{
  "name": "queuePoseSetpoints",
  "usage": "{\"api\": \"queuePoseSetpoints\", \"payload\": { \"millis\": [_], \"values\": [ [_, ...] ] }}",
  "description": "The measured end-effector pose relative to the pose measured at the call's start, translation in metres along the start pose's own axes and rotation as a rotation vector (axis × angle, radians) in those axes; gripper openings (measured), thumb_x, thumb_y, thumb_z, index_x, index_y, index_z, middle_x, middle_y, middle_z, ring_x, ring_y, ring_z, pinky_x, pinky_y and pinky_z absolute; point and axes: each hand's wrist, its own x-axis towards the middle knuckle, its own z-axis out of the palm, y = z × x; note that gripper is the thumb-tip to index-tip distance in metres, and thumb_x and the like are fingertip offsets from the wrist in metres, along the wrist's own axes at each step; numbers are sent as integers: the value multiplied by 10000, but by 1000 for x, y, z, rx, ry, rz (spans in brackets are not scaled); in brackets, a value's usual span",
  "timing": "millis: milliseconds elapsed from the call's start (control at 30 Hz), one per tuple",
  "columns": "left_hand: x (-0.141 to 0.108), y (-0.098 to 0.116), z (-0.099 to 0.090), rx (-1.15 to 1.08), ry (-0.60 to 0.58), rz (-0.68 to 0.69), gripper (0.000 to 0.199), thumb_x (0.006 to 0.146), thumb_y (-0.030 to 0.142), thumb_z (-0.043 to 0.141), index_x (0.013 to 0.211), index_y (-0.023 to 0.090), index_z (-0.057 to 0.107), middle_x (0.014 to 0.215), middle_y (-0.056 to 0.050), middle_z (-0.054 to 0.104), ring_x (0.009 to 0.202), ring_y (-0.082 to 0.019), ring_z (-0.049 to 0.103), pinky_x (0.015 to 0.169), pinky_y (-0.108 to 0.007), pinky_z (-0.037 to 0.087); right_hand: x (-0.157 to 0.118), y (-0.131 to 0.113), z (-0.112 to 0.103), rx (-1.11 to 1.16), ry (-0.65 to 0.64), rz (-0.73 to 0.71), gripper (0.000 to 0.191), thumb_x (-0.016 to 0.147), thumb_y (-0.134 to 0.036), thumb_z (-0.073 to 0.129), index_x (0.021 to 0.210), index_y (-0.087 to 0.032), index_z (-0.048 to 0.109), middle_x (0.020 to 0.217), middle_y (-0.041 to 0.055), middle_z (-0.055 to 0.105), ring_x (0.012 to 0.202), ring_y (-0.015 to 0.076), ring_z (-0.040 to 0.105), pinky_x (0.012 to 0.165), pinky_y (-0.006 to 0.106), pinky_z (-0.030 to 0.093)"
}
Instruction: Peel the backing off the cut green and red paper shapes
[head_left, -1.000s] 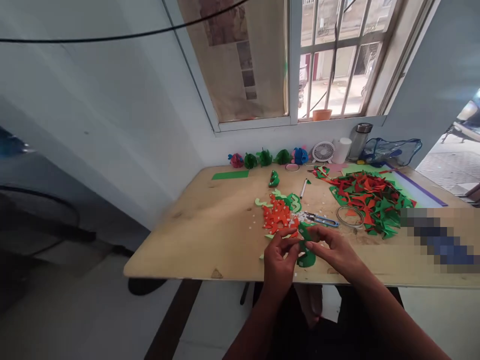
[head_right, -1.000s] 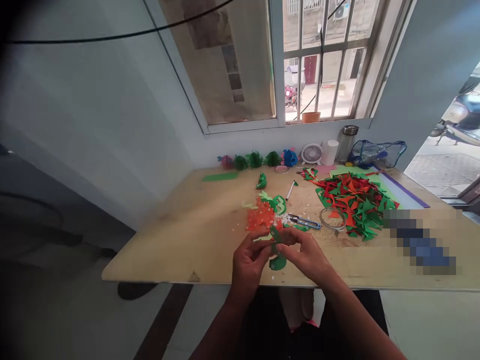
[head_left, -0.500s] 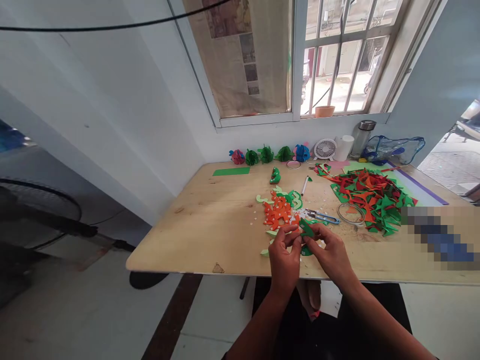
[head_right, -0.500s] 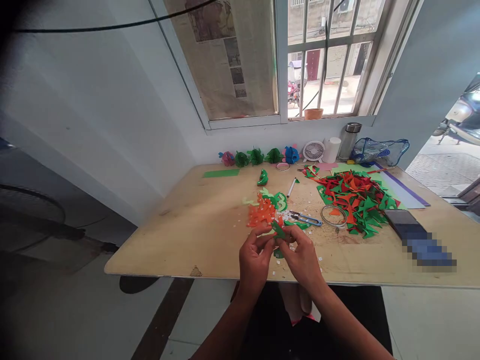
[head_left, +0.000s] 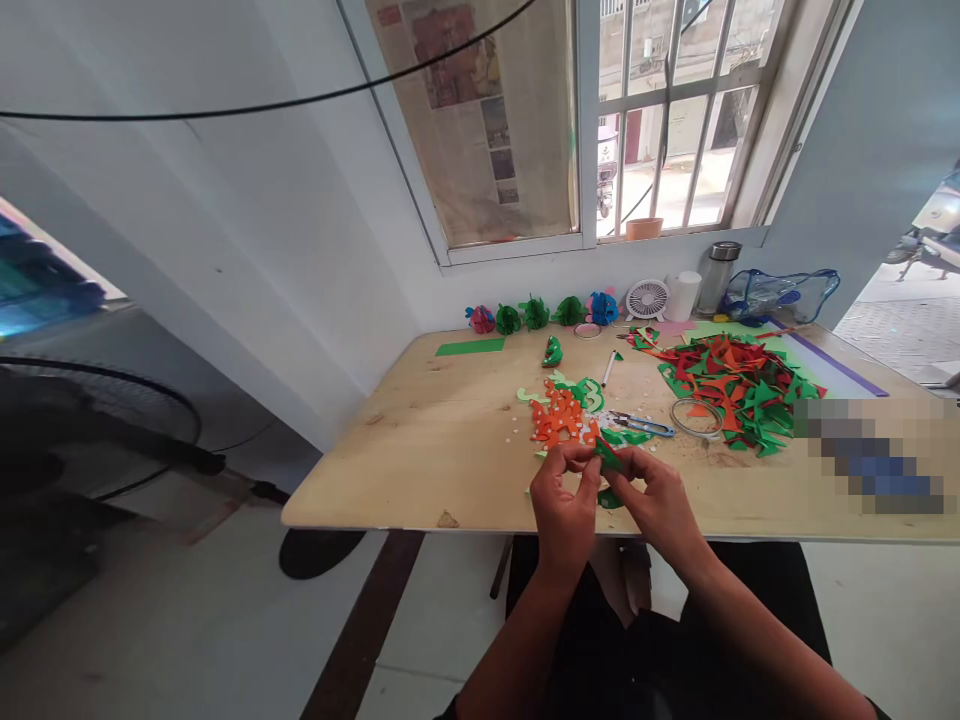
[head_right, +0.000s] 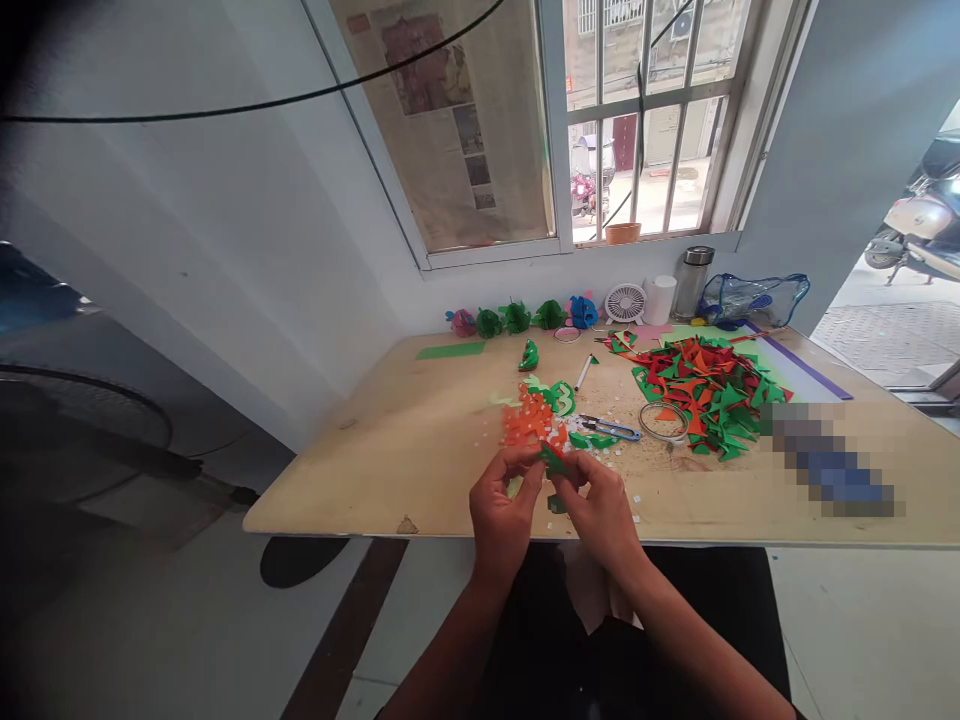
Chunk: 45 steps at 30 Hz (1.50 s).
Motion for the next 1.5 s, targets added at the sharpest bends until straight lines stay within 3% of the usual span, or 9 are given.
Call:
{"api": "queuePoseSetpoints", "payload": {
  "millis": [133,300,400,567,733,900,1033,1300,1500],
  "values": [
    [-9,-1,-5,156,26,297,11,808,193,603,803,185,607,798,-28,644,779,-156,608,735,-294,500,-8,-5,-2,62,-5,42,177,779,-328,557,727,-175,629,590,-17,548,558,127,517,531,235,420],
    [-20,-5,-19,388,-32,778,158,794,71,569,881,198,606,912,-66,675,914,-192,599,814,-350,496,-22,-18,-5,180,-12,103,150,730,-300,558,743,-174,639,642,0,615,575,133,531,540,244,431],
    [-24,-6,-27,440,-51,864,167,803,68,555,883,207,600,926,-66,690,909,-197,609,797,-355,504,-32,-19,-5,173,-28,111,156,730,-299,550,741,-172,641,622,-5,602,562,132,514,545,251,429],
    [-26,-9,-32,507,28,1018,131,809,79,569,869,188,609,876,-74,696,895,-217,618,797,-377,500,-40,-8,-1,132,-42,51,132,739,-253,529,679,-162,605,585,-18,550,561,125,483,558,247,419],
    [-25,-13,-34,542,-16,1111,143,829,66,534,879,171,617,856,-75,709,895,-209,629,807,-369,493,-41,-5,0,98,-45,33,110,733,-216,528,660,-161,591,584,-27,535,558,115,471,558,232,407],
    [-20,-15,-36,532,-71,1085,141,836,65,521,854,173,611,859,-61,720,870,-194,646,801,-346,492,-42,-3,4,59,-35,48,118,706,-176,525,588,-174,516,539,-49,460,536,102,431,537,214,366],
    [-17,-23,-34,480,-85,978,163,852,88,490,854,202,607,847,-36,723,850,-184,658,780,-324,507,-41,0,9,65,-41,73,122,664,-136,514,561,-181,467,537,-55,427,536,97,404,530,207,336],
    [-20,-44,-33,273,-123,650,121,823,151,550,883,231,619,871,-36,682,839,-186,651,741,-311,536,-40,11,21,79,34,117,89,638,-109,516,580,-176,515,516,-59,435,518,95,402,517,198,336],
    [-29,-32,-30,134,-90,263,41,787,230,621,808,204,643,866,-36,641,840,-187,626,782,-322,511,-41,3,10,43,-39,133,100,697,-171,530,685,-171,629,600,-17,584,583,132,521,591,227,415]
  ]
}}
